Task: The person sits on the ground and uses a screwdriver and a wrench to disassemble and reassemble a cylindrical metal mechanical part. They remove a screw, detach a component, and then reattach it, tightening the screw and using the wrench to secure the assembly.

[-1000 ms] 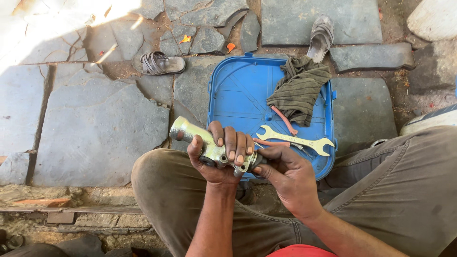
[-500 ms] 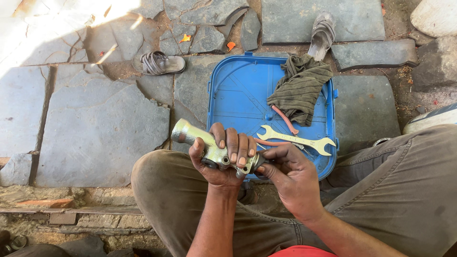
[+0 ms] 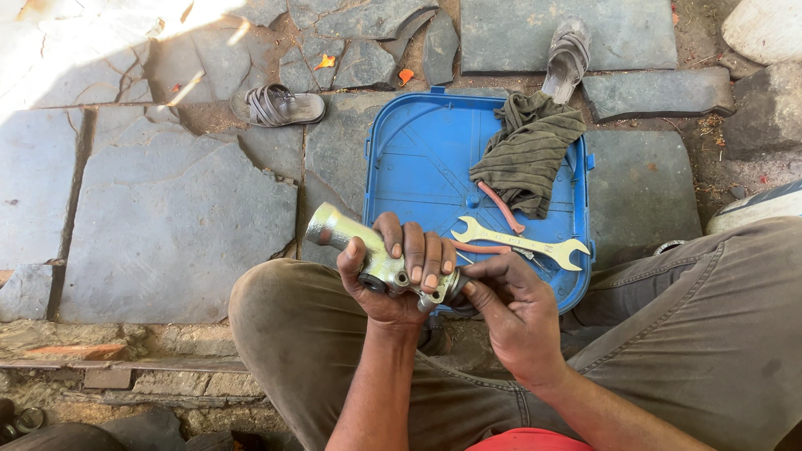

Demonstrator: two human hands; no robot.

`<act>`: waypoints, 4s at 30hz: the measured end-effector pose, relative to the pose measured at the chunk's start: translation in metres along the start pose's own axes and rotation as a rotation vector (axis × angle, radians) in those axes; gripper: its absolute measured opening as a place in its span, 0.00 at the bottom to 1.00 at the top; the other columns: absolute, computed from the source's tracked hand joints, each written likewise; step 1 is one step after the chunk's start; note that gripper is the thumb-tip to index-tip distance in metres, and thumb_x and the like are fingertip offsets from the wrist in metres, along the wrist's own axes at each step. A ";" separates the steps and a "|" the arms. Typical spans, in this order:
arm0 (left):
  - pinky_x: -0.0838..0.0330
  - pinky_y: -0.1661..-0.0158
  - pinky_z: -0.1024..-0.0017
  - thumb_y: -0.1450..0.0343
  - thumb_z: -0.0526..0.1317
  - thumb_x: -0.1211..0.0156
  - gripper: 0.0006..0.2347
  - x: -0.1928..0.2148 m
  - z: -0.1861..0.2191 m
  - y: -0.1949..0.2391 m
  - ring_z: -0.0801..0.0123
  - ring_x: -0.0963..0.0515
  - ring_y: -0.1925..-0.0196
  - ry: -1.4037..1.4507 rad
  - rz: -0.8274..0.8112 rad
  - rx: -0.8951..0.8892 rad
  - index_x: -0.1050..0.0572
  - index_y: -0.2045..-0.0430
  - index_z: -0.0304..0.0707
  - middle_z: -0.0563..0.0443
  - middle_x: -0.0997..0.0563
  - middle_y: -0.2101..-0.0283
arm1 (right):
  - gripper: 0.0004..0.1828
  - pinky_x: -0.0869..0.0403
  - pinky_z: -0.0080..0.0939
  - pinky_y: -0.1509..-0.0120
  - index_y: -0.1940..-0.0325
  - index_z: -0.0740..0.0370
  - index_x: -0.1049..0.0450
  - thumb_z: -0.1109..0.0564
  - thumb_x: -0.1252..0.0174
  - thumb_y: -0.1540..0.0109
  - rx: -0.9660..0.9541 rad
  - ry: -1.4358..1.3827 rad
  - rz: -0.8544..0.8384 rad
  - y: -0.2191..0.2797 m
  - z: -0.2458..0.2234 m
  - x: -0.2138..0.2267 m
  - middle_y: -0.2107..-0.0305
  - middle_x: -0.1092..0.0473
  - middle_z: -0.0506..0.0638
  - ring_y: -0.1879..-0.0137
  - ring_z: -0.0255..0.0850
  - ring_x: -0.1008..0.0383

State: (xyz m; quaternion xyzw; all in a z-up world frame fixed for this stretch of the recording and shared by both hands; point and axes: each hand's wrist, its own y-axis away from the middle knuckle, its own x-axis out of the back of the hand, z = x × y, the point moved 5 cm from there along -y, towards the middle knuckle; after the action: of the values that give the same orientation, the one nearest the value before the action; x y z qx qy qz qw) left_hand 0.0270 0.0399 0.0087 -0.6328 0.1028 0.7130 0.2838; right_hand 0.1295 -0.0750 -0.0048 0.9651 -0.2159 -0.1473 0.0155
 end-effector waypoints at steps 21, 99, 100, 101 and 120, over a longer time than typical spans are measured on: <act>0.28 0.62 0.63 0.24 0.52 0.52 0.16 0.002 0.000 0.001 0.64 0.24 0.77 -0.010 -0.049 0.159 0.32 0.74 0.40 0.49 0.28 0.79 | 0.03 0.25 0.30 0.56 0.58 0.70 0.25 0.68 0.41 0.35 -0.208 -0.056 -0.101 -0.008 0.021 0.017 0.67 0.24 0.50 0.61 0.30 0.25; 0.19 0.60 0.52 0.31 0.42 0.34 0.12 0.057 0.021 0.021 0.55 0.18 0.66 -0.500 0.696 -0.108 0.31 0.65 0.34 0.43 0.24 0.70 | 0.31 0.25 0.47 0.50 0.39 0.61 0.26 0.53 0.29 0.45 0.303 0.941 -0.231 -0.027 -0.019 -0.014 0.56 0.23 0.57 0.54 0.51 0.21; 0.19 0.60 0.52 0.31 0.42 0.34 0.13 0.059 0.020 0.022 0.56 0.18 0.66 -0.480 0.718 -0.102 0.31 0.65 0.34 0.44 0.24 0.69 | 0.32 0.25 0.50 0.49 0.38 0.62 0.26 0.52 0.29 0.45 0.336 0.965 -0.254 -0.026 -0.018 -0.014 0.55 0.23 0.59 0.53 0.55 0.22; 0.19 0.60 0.53 0.31 0.41 0.34 0.12 0.059 0.019 0.023 0.55 0.18 0.66 -0.495 0.713 -0.104 0.31 0.65 0.34 0.44 0.24 0.70 | 0.34 0.25 0.52 0.50 0.39 0.63 0.27 0.52 0.28 0.47 0.336 1.023 -0.255 -0.026 -0.014 -0.015 0.55 0.23 0.59 0.53 0.57 0.22; 0.20 0.60 0.54 0.33 0.39 0.34 0.11 0.081 -0.029 0.031 0.52 0.18 0.66 -0.351 0.504 0.199 0.28 0.66 0.32 0.41 0.22 0.71 | 0.19 0.28 0.41 0.70 0.63 0.69 0.21 0.53 0.26 0.50 -0.636 0.663 -0.565 -0.031 0.069 0.048 0.79 0.26 0.54 0.75 0.40 0.26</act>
State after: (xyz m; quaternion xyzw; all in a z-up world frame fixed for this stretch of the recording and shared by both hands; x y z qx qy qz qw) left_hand 0.0318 0.0224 -0.0808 -0.4238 0.2750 0.8457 0.1722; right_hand 0.1637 -0.0647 -0.0870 0.9279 0.1237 0.1089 0.3343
